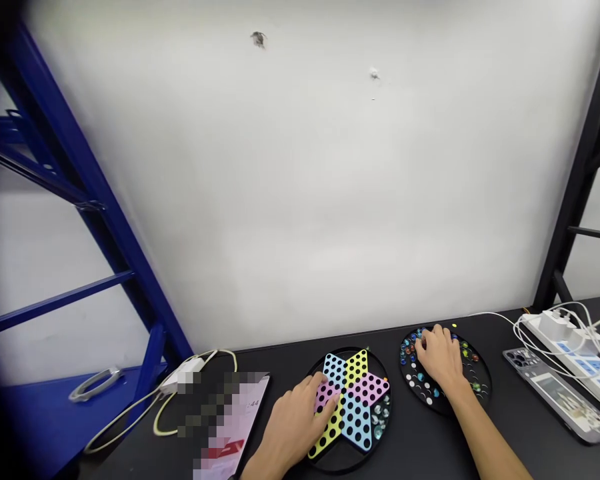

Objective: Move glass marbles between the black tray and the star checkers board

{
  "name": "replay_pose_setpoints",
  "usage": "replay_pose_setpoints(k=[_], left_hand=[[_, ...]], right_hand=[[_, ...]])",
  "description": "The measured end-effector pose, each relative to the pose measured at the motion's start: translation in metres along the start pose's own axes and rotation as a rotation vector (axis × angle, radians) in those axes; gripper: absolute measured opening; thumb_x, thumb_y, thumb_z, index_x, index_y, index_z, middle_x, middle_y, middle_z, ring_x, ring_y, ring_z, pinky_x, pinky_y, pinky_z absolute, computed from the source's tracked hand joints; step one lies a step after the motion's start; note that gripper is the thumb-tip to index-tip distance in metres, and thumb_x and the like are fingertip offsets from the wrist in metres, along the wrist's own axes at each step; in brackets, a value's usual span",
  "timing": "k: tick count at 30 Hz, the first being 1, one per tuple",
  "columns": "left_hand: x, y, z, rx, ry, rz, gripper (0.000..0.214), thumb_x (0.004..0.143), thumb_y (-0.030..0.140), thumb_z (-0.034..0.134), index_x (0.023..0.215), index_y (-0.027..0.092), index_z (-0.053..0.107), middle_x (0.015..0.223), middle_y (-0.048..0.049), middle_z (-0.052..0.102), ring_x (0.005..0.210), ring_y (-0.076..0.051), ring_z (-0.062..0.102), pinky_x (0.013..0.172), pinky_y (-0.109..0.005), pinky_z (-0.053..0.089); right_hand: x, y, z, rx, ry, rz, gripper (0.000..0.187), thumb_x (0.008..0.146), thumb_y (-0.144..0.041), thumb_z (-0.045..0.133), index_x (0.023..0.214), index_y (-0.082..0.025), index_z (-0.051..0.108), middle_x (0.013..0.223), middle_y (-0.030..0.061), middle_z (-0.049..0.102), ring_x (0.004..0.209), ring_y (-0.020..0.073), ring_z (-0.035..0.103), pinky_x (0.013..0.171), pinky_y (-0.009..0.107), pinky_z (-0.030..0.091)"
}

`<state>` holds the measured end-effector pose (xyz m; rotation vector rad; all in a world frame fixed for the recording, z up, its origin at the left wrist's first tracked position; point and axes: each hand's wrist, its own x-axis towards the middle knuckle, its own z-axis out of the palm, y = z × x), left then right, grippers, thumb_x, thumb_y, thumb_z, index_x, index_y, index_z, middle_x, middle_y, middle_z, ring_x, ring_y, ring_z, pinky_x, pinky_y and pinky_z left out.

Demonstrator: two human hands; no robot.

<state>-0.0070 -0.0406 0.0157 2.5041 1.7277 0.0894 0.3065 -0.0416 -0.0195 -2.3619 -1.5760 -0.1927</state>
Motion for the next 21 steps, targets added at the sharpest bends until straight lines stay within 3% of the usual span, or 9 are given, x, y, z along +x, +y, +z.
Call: replay_pose_setpoints(k=[3, 8, 11, 15, 21], left_hand=[[-0.001, -0.001, 0.000, -0.016, 0.005, -0.001, 0.036, 0.099, 0.046, 0.041, 0.121, 0.024, 0.059, 0.116, -0.0071, 0.068, 0.098, -0.026, 0.068, 0.080, -0.034, 0.045], [-0.003, -0.002, -0.001, -0.038, -0.010, -0.005, 0.033, 0.098, 0.045, 0.042, 0.120, 0.025, 0.059, 0.116, -0.0065, 0.068, 0.099, -0.027, 0.067, 0.081, -0.035, 0.046], [-0.003, -0.001, -0.002, -0.060, -0.023, -0.011, 0.034, 0.098, 0.045, 0.042, 0.119, 0.024, 0.059, 0.114, -0.0067, 0.068, 0.096, -0.026, 0.068, 0.080, -0.035, 0.046], [-0.002, -0.001, -0.004, -0.055, -0.032, -0.015, 0.036, 0.098, 0.045, 0.041, 0.120, 0.024, 0.059, 0.114, -0.0068, 0.068, 0.097, -0.026, 0.067, 0.080, -0.034, 0.045], [-0.004, 0.000, -0.003, -0.074, -0.007, 0.001, 0.034, 0.097, 0.045, 0.043, 0.119, 0.025, 0.059, 0.114, -0.0061, 0.068, 0.095, -0.025, 0.067, 0.080, -0.034, 0.045]], right_hand=[[0.000, -0.024, 0.007, 0.145, 0.004, -0.166, 0.035, 0.097, -0.032, 0.039, 0.116, -0.022, 0.067, 0.117, 0.0124, 0.065, 0.109, 0.0301, 0.057, 0.089, 0.042, 0.044], [0.014, -0.078, 0.027, 0.491, -0.337, -0.502, 0.055, 0.089, -0.012, 0.037, 0.139, -0.024, 0.057, 0.143, 0.0080, 0.055, 0.128, 0.0253, 0.051, 0.108, 0.042, 0.039], [0.029, -0.096, 0.035, 0.578, -0.454, -0.564, 0.060, 0.082, -0.004, 0.035, 0.132, -0.020, 0.064, 0.139, 0.0083, 0.060, 0.128, 0.0220, 0.053, 0.112, 0.037, 0.037], [0.041, -0.099, 0.035, 0.596, -0.492, -0.598, 0.054, 0.081, -0.005, 0.036, 0.120, -0.016, 0.071, 0.127, 0.0100, 0.066, 0.121, 0.0198, 0.059, 0.109, 0.031, 0.039], [0.035, -0.097, 0.030, 0.594, -0.542, -0.520, 0.036, 0.088, -0.014, 0.043, 0.109, -0.016, 0.072, 0.105, 0.0098, 0.073, 0.095, 0.0202, 0.066, 0.086, 0.029, 0.048]])
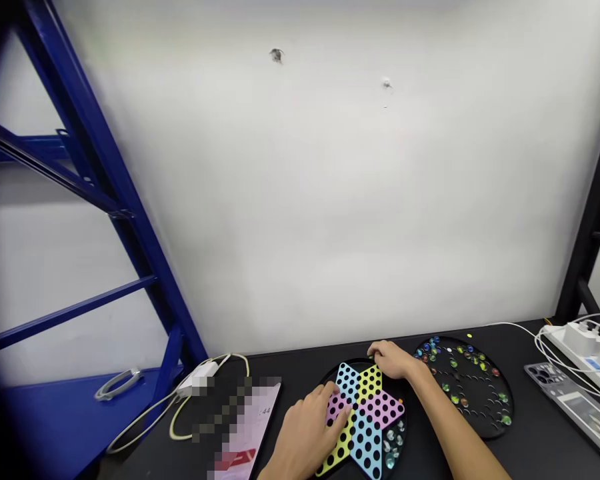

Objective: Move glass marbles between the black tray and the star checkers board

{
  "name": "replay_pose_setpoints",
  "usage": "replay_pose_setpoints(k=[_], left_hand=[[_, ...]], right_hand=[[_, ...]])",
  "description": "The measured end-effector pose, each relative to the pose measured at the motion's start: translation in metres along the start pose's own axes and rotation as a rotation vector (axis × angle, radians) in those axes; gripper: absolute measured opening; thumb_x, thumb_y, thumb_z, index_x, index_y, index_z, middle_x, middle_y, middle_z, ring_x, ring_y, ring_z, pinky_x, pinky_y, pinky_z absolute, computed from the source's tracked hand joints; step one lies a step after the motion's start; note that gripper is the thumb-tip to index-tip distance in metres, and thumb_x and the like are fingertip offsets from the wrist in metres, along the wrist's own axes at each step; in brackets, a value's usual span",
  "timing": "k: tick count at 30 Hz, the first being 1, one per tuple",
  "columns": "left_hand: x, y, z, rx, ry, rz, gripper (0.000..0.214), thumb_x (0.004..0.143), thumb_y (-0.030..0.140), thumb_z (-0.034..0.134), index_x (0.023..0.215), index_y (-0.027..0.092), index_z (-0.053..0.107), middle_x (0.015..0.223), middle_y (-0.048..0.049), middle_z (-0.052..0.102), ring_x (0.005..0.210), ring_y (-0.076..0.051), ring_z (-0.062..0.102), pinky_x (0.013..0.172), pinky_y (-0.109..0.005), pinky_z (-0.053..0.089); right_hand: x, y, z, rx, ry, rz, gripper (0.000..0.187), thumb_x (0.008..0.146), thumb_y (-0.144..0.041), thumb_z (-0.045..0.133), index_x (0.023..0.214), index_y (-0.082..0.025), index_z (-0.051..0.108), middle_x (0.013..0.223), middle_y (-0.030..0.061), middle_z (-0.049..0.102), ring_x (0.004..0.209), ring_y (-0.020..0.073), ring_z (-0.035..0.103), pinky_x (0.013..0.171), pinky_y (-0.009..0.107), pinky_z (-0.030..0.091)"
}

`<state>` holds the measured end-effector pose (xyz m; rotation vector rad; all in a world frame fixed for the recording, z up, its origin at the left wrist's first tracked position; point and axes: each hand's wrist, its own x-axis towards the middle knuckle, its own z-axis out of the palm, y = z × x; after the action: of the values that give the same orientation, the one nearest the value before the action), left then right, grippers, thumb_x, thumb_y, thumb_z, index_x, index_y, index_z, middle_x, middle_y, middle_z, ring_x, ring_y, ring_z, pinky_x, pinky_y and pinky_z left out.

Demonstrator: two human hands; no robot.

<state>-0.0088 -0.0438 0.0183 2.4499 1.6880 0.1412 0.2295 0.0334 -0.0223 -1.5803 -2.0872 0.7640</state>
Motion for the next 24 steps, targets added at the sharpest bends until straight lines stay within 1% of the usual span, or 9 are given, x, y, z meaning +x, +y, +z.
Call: replay_pose_setpoints(k=[2, 4, 7, 9, 13, 16, 18, 21, 24], left_hand=[[0.000, 0.000, 0.000, -0.008, 0.007, 0.006, 0.032, 0.097, 0.044, 0.044, 0.116, 0.025, 0.060, 0.113, -0.0060, 0.068, 0.094, -0.026, 0.067, 0.080, -0.035, 0.045], [0.000, -0.001, -0.001, -0.017, 0.012, 0.010, 0.031, 0.097, 0.043, 0.044, 0.115, 0.024, 0.062, 0.112, -0.0056, 0.069, 0.094, -0.026, 0.067, 0.079, -0.036, 0.046], [0.001, -0.002, -0.002, -0.027, 0.010, 0.014, 0.031, 0.097, 0.043, 0.043, 0.112, 0.025, 0.063, 0.112, -0.0046, 0.069, 0.094, -0.025, 0.067, 0.080, -0.035, 0.045], [0.001, -0.002, -0.002, -0.041, 0.014, 0.018, 0.030, 0.097, 0.043, 0.042, 0.111, 0.026, 0.063, 0.110, -0.0037, 0.070, 0.094, -0.024, 0.067, 0.079, -0.034, 0.045], [0.001, -0.003, -0.002, -0.067, 0.032, 0.026, 0.030, 0.096, 0.043, 0.045, 0.111, 0.026, 0.064, 0.110, -0.0037, 0.071, 0.094, -0.025, 0.067, 0.080, -0.035, 0.046], [0.000, -0.002, -0.003, -0.067, 0.029, 0.018, 0.033, 0.093, 0.043, 0.048, 0.115, 0.025, 0.065, 0.115, -0.0052, 0.071, 0.101, -0.027, 0.066, 0.084, -0.036, 0.046], [0.000, -0.002, -0.005, -0.067, 0.019, 0.011, 0.034, 0.090, 0.044, 0.051, 0.115, 0.025, 0.066, 0.117, -0.0051, 0.071, 0.105, -0.027, 0.066, 0.086, -0.036, 0.046], [0.001, -0.002, -0.007, -0.064, 0.010, -0.006, 0.037, 0.087, 0.047, 0.055, 0.114, 0.025, 0.068, 0.112, -0.0053, 0.073, 0.102, -0.026, 0.067, 0.086, -0.035, 0.046], [0.002, -0.002, -0.009, -0.045, 0.011, -0.031, 0.035, 0.086, 0.047, 0.057, 0.109, 0.025, 0.070, 0.102, -0.0059, 0.074, 0.097, -0.027, 0.068, 0.082, -0.035, 0.046]], right_hand=[[0.000, -0.002, 0.003, 0.004, 0.009, 0.044, 0.028, 0.090, -0.020, 0.046, 0.101, -0.017, 0.071, 0.088, 0.0074, 0.073, 0.080, 0.0187, 0.065, 0.073, 0.028, 0.047], [0.000, -0.002, 0.006, 0.002, 0.034, 0.089, 0.021, 0.089, -0.023, 0.050, 0.093, -0.017, 0.069, 0.077, 0.0050, 0.070, 0.071, 0.0171, 0.062, 0.065, 0.026, 0.043], [-0.002, 0.000, 0.007, -0.001, 0.084, 0.138, 0.012, 0.087, -0.026, 0.056, 0.085, -0.018, 0.065, 0.076, 0.0032, 0.067, 0.071, 0.0160, 0.059, 0.063, 0.025, 0.040], [-0.008, 0.004, 0.003, -0.002, 0.107, 0.146, 0.010, 0.085, -0.027, 0.060, 0.081, -0.019, 0.063, 0.073, 0.0010, 0.064, 0.069, 0.0152, 0.057, 0.062, 0.024, 0.038], [-0.036, 0.009, -0.011, -0.015, 0.186, 0.136, 0.012, 0.090, -0.028, 0.053, 0.081, -0.022, 0.057, 0.068, -0.0025, 0.057, 0.066, 0.0145, 0.053, 0.063, 0.025, 0.037], [-0.064, 0.012, -0.024, -0.121, 0.324, 0.140, 0.012, 0.092, -0.031, 0.047, 0.083, -0.024, 0.053, 0.068, -0.0031, 0.055, 0.066, 0.0155, 0.050, 0.064, 0.026, 0.035], [-0.080, 0.017, -0.031, -0.219, 0.397, 0.170, 0.012, 0.092, -0.032, 0.046, 0.083, -0.025, 0.051, 0.068, -0.0029, 0.055, 0.065, 0.0164, 0.051, 0.062, 0.027, 0.032], [-0.097, 0.030, -0.039, -0.310, 0.426, 0.268, 0.013, 0.091, -0.032, 0.046, 0.081, -0.025, 0.050, 0.070, -0.0012, 0.058, 0.068, 0.0182, 0.054, 0.060, 0.027, 0.031], [-0.105, 0.044, -0.042, -0.343, 0.413, 0.359, 0.012, 0.090, -0.032, 0.046, 0.082, -0.025, 0.050, 0.072, 0.0000, 0.059, 0.070, 0.0193, 0.056, 0.059, 0.027, 0.030]])
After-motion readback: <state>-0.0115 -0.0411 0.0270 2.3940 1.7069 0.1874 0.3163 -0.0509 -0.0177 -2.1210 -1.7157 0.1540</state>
